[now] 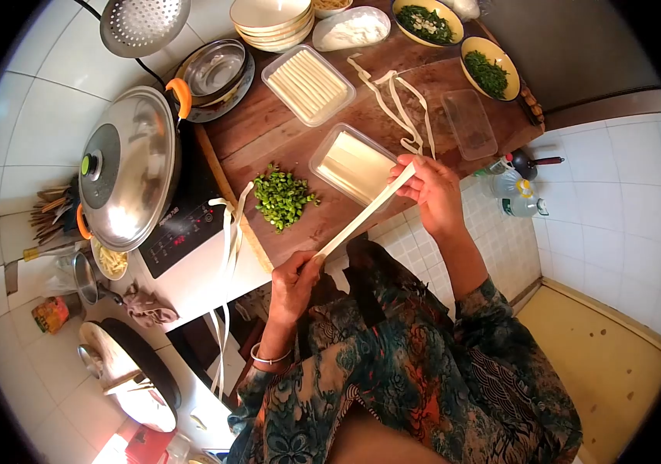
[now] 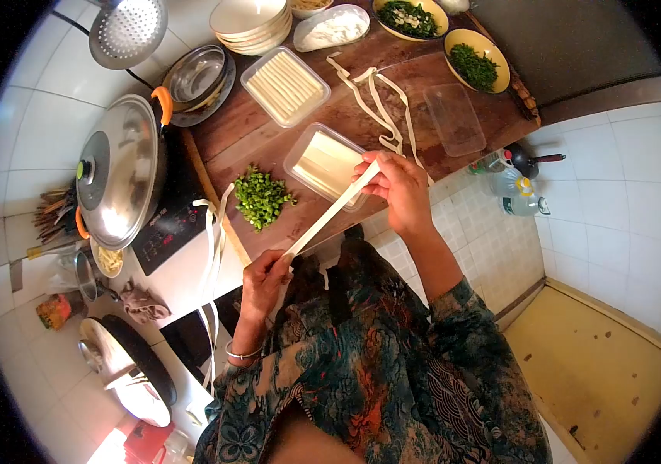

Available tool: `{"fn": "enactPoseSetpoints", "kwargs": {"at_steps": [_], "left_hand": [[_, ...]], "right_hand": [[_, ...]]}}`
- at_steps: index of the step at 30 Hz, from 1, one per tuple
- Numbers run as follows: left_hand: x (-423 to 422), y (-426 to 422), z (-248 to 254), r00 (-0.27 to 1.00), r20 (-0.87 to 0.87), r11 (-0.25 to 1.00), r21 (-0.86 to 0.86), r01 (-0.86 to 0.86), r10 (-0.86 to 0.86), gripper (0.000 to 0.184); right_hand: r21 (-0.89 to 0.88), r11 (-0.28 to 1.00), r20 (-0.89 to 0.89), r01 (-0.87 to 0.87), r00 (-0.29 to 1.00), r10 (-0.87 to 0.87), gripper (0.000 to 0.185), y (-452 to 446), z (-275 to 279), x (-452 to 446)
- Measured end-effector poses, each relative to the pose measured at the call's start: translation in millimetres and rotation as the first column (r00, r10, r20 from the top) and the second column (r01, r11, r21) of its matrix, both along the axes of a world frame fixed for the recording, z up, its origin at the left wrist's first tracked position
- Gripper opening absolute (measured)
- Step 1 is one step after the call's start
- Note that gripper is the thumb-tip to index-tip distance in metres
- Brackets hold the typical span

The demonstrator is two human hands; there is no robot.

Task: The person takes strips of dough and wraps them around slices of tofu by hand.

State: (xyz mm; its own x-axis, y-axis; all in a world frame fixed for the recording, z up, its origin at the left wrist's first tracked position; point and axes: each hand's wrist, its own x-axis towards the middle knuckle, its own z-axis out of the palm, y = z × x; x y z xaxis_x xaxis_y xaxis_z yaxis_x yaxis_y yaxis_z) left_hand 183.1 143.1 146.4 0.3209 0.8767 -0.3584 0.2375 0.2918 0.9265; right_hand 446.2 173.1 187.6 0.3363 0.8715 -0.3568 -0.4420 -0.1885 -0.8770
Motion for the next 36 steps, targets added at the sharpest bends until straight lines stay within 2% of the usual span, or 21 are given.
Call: {"fn": "enactPoseSetpoints", "kwargs": {"at_steps": [5, 14, 27, 30, 33, 36], "left_hand": [[-7, 2, 11, 0.997, -0.073, 1.000, -0.019, -0.005, 0.003, 0.018], [-14, 0, 10, 0.996, -0.067, 0.995, -0.079, -0.062, 0.057, 0.016], [-18, 0, 3, 0.998, -0.050, 0.997, -0.070, -0.036, 0.033, 0.018], [-20, -1, 2, 0.998, -0.053, 0.997, -0.069, -0.027, 0.023, 0.018], [-14, 1, 7, 0.998, -0.056, 0.996, -0.085, -0.009, 0.004, 0.018], [-8, 0, 6, 1.000, -0.014, 0.994, -0.105, 0.008, -0.010, 0.018]], "right_hand": [[-0.010, 1.000, -0.039, -0.002, 0.999, 0.002, 0.030, 0, -2, 6], [-0.017, 0.999, -0.011, 0.042, 0.999, -0.042, 0.030, 1, -8, 5], [-0.013, 0.996, -0.046, 0.087, 0.995, -0.088, 0.030, 1, -14, 9], [-0.015, 0.998, -0.036, 0.069, 0.997, -0.069, 0.030, 0, -15, 7], [-0.038, 0.999, -0.002, -0.029, 1.000, 0.029, 0.028, 0, -26, 13], [-0.110, 0.990, 0.148, -0.091, 0.983, 0.107, 0.024, 1, -33, 15]]}}
